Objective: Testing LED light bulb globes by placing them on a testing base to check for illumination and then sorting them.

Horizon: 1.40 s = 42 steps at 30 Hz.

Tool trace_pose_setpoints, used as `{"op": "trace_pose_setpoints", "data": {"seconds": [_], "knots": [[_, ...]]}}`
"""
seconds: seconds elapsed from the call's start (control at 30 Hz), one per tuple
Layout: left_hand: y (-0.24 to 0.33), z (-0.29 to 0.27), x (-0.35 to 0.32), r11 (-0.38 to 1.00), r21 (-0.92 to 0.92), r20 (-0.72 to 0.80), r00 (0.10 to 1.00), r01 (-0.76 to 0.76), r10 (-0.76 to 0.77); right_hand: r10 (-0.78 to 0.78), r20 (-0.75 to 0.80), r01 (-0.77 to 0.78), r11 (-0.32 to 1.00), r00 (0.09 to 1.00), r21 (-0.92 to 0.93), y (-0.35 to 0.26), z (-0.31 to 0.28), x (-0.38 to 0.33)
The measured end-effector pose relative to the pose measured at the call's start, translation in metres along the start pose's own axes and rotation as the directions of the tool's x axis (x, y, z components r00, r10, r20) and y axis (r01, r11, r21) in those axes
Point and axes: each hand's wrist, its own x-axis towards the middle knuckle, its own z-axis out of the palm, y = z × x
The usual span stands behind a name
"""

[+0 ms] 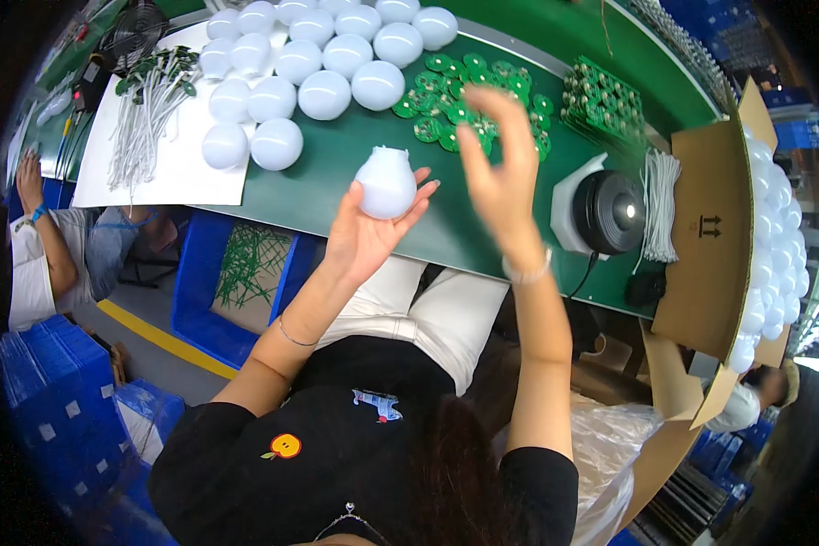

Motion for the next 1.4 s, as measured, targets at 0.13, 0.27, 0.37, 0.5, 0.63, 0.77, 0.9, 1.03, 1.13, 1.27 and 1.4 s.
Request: {"op": "trace_pose_setpoints", "data": {"seconds": [0.13, 0.27, 0.37, 0.5, 0.63, 0.77, 0.9, 1.03, 1.13, 1.27, 1.4], "knots": [[-0.017, 0.033, -0.006, 0.944, -0.265, -0.024, 0.977, 0.196, -0.21, -0.2, 0.269, 0.253, 0.951, 0.942, -0.18, -0.05, -0.014, -0.072], [-0.039, 0.06, -0.018, 0.925, 0.06, -0.058, 0.926, 0.376, -0.373, -0.092, 0.059, 0.105, 0.96, 0.994, -0.258, -0.059, -0.026, -0.104], [-0.056, 0.064, -0.021, 0.835, 0.315, -0.022, 0.883, 0.452, -0.469, -0.134, 0.045, 0.141, 0.918, 0.99, -0.372, -0.049, -0.058, -0.109], [-0.064, 0.051, -0.02, 0.566, 0.799, 0.154, 0.84, 0.203, -0.52, -0.147, -0.086, 0.095, 0.892, 0.985, -0.441, -0.029, -0.112, -0.099], [-0.044, 0.032, -0.008, -0.421, 0.785, 0.464, 0.882, -0.454, -0.084, -0.164, -0.486, -0.166, 0.808, 0.859, -0.566, -0.006, -0.166, -0.077], [-0.012, 0.012, 0.007, -0.453, 0.839, 0.409, 0.899, -0.303, 0.156, 0.1, -0.39, -0.223, 0.932, 0.915, -0.285, 0.019, -0.182, -0.069], [-0.011, 0.0, 0.01, -0.646, 0.699, 0.503, 0.853, -0.307, 0.139, 0.036, -0.358, -0.095, 0.985, 0.933, -0.147, 0.045, -0.177, -0.064], [-0.023, -0.001, 0.011, -0.779, 0.542, 0.592, 0.801, -0.315, 0.088, -0.075, -0.257, -0.059, 0.877, 0.964, -0.477, 0.052, -0.178, -0.063], [-0.024, 0.0, 0.011, -0.782, 0.542, 0.605, 0.789, -0.309, 0.108, -0.046, -0.337, -0.105, 0.903, 0.94, -0.417, 0.05, -0.179, -0.065], [-0.023, 0.0, 0.011, -0.779, 0.528, 0.628, 0.772, -0.337, 0.091, -0.035, -0.312, -0.109, 0.897, 0.949, -0.429, 0.047, -0.181, -0.066], [-0.023, -0.001, 0.011, -0.778, 0.539, 0.62, 0.777, -0.321, 0.109, 0.043, -0.305, -0.169, 0.899, 0.951, -0.403, 0.039, -0.186, -0.069]]}}
